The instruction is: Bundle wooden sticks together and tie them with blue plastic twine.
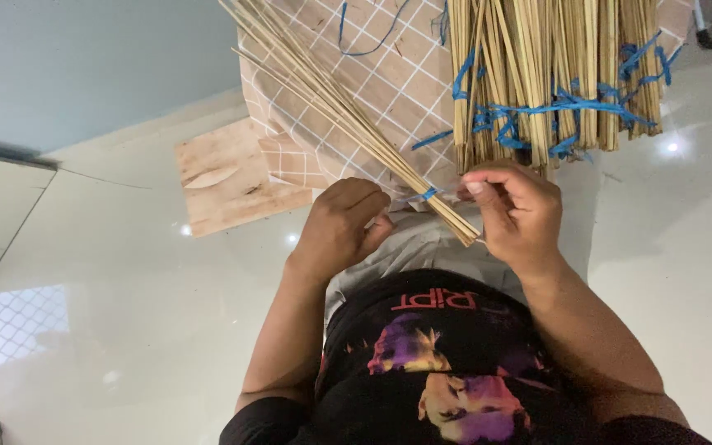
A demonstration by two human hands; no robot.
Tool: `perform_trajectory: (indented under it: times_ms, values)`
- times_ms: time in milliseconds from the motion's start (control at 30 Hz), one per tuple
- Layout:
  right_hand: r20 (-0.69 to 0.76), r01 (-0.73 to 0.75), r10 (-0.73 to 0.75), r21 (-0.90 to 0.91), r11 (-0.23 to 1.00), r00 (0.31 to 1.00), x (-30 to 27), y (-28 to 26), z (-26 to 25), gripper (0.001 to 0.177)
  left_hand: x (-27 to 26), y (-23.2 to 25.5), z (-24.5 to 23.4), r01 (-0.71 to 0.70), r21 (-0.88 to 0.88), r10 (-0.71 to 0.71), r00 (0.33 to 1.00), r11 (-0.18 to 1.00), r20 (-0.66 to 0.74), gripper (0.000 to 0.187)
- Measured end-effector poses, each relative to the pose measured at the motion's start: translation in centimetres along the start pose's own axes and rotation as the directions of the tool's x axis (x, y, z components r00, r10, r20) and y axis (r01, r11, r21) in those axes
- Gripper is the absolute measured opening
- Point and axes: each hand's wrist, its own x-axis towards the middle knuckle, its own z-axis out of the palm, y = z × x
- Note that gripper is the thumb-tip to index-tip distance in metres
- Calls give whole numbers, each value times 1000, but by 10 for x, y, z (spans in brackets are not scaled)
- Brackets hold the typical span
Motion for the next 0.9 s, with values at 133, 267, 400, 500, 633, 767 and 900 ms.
perform_trajectory:
  times_ms: [133,267,400,500,633,767,900]
  values:
    - [-44,-79,90,207,975,995,-8,1,18,9,-18,-8,19,66,-83,-68,997,994,-30,7]
    - [62,-259,267,524,811,962,-9,6,24,13,-41,-19,59,428,-788,-466,860,443,206,41]
    - [235,-319,221,591,740,947,-9,14,24,12,-28,-19,73,454,-878,-473,746,-153,469,83]
    - [275,-389,280,554,736,920,-21,7,20,17,-32,-28,83,139,-867,-625,639,-479,448,23]
    - [266,-382,281,511,770,922,-15,3,2,32,-7,-15,42,220,-943,-676,657,-250,333,19]
    - [262,-405,311,509,760,913,-18,21,-5,30,43,-17,-10,254,-910,-653,757,328,-25,26]
    - [249,-386,297,528,757,922,-24,19,3,27,77,-38,-29,116,-695,-465,818,710,-339,27]
